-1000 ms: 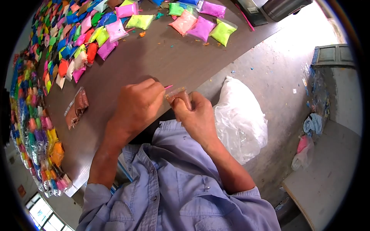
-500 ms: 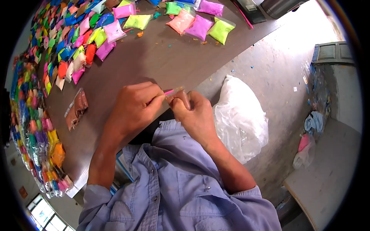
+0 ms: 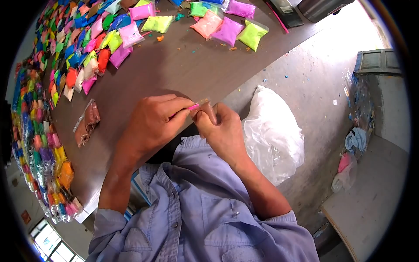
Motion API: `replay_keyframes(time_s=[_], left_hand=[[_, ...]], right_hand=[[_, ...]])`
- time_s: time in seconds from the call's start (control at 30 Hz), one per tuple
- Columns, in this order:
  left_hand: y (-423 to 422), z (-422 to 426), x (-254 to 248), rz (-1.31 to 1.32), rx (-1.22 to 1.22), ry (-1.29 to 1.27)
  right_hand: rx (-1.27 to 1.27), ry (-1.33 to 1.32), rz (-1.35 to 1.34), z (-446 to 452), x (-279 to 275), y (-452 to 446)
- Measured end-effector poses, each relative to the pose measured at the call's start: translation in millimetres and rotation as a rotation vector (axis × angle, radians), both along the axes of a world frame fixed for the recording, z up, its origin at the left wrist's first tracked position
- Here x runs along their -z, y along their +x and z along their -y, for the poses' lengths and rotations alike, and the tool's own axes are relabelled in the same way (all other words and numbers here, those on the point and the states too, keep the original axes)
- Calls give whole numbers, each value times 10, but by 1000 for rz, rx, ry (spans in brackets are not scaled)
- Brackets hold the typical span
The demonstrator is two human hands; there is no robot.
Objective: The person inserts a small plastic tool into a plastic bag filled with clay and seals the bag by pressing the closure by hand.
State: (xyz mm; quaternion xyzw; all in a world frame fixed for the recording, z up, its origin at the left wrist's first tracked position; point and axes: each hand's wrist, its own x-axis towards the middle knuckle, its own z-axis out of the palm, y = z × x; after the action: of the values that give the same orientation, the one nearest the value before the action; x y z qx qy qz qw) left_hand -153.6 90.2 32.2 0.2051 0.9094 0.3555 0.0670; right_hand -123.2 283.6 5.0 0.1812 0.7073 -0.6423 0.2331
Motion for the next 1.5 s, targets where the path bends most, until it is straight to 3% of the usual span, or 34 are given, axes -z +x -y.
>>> replay_keyframes(time_s=[0.87, 1.5], left_hand=[[-69, -141, 125, -211, 42, -116], [1, -115, 235, -127, 23, -39]], right_hand=[[7, -10, -26, -30, 96, 11], [-34, -44, 3, -90, 77, -29]])
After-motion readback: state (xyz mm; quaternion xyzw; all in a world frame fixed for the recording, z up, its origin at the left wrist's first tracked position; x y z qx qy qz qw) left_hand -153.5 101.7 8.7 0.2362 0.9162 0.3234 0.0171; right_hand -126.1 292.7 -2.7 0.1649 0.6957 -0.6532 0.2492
